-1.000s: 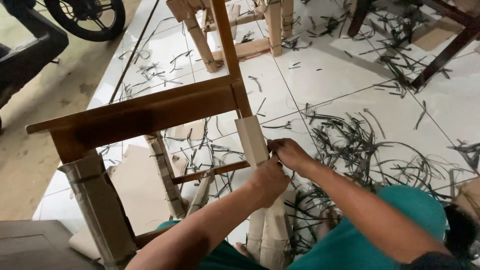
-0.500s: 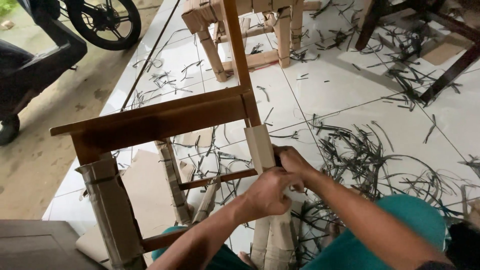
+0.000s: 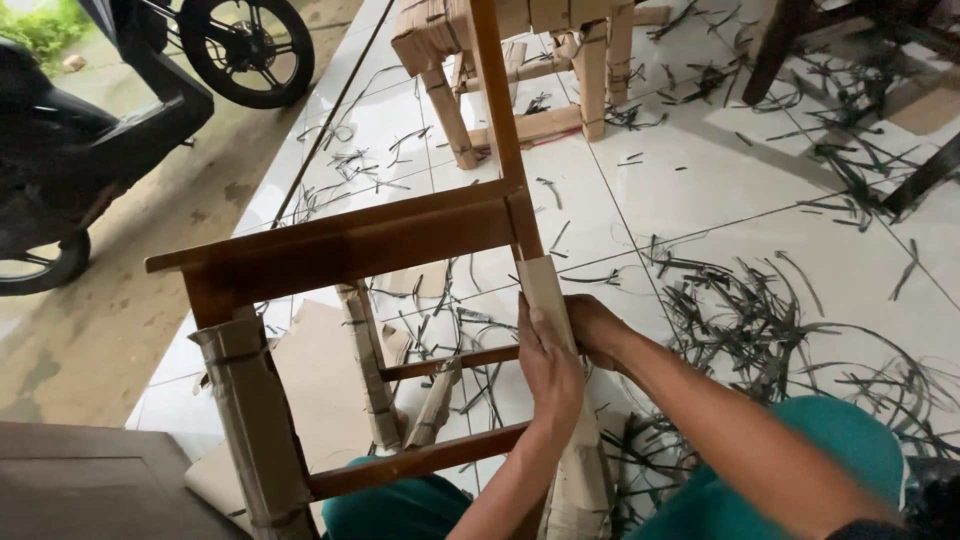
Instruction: Wrapping the crossbars of a wooden chair with cardboard and securing them with plastic ties for protection.
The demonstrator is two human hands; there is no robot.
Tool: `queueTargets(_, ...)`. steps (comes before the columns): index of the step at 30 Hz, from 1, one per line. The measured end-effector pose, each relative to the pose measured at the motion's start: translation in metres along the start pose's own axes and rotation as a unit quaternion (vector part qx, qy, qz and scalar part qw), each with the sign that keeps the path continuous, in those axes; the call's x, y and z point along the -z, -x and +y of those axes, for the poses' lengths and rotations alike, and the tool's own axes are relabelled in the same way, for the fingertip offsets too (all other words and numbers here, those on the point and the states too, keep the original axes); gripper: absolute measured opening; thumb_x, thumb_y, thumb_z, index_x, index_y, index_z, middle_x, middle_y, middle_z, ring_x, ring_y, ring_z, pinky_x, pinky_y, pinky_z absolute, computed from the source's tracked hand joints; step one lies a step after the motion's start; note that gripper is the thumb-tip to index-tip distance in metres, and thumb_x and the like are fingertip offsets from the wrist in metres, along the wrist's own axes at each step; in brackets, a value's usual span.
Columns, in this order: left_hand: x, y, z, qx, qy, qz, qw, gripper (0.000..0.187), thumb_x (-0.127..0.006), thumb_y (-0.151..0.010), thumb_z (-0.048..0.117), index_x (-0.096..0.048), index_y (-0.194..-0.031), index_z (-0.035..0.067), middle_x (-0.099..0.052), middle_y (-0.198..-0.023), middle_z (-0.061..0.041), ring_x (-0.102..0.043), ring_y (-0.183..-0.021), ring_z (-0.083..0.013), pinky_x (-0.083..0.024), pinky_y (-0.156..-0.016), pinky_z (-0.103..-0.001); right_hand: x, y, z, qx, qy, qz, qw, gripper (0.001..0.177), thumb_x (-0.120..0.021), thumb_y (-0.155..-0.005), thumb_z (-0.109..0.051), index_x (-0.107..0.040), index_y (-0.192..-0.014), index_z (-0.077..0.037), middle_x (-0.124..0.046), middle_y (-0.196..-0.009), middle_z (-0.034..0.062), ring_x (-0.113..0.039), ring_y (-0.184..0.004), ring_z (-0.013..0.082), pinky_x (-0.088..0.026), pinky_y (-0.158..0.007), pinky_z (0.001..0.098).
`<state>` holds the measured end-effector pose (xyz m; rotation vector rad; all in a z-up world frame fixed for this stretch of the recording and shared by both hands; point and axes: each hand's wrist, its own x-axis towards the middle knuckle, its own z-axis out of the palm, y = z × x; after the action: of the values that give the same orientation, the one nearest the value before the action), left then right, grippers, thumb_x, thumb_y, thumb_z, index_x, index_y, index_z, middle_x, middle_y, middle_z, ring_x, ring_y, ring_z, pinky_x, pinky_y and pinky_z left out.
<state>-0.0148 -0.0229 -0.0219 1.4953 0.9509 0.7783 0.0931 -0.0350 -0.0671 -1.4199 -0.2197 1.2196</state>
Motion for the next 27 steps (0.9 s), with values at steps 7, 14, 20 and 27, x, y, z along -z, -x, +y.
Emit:
queueTargets(7,0.005,-0.046,-0.031,0.344,0.230,0.022,0.910,0.072,-0.046,-0.103,0.056,-0.026,-0.166,0.027,-0.044,-0.153,-0.022,-0.064,-0.113,-0.0422,-0.059,-0.080,-0.057,-0.009,-0.003,-0.008,0.037,0.011,0.020,0.999,0.033,-0.060,-0.102,-0.028,-0.070,-0.109,0.003,-0.070,-0.086,0.0210,-0.063,-0.072,0.0271,-0.049,-0.057,0.0370)
queueTargets(14,0.015,-0.064,-0.049,0.318,0.230,-0.031,0.919,0.054,-0.047,-0.109,0.041,-0.045,-0.157,0.018,-0.066,-0.126,-0.020,-0.070,-0.102,-0.0325,-0.057,-0.082,-0.049,-0.007,-0.001,-0.010,0.072,0.017,0.056,0.996,0.035,-0.056,-0.103,-0.024,-0.064,-0.121,0.004,-0.071,-0.096,0.0226,-0.066,-0.082,0.0299,-0.051,-0.065,0.0398)
queueTargets(20,0.005,-0.051,-0.029,0.223,0.238,0.126,0.937,0.026,-0.055,-0.105,0.020,-0.067,-0.120,0.002,-0.071,-0.093,-0.017,-0.069,-0.078,-0.0263,-0.052,-0.073,-0.037,-0.008,0.002,-0.006,0.095,0.019,0.086,0.992,0.038,-0.052,-0.104,-0.022,-0.060,-0.130,0.005,-0.071,-0.105,0.0239,-0.069,-0.090,0.0322,-0.053,-0.071,0.0420)
queueTargets(27,-0.004,-0.038,-0.023,0.069,0.098,0.213,0.970,0.022,-0.053,-0.108,0.027,-0.064,-0.099,0.011,-0.062,-0.093,-0.009,-0.059,-0.092,-0.0187,-0.045,-0.092,-0.034,-0.033,0.057,-0.029,0.188,0.124,0.176,0.958,0.028,-0.041,-0.104,-0.009,-0.054,-0.128,-0.001,-0.063,-0.125,0.0265,-0.064,-0.116,0.0445,-0.051,-0.091,0.0503)
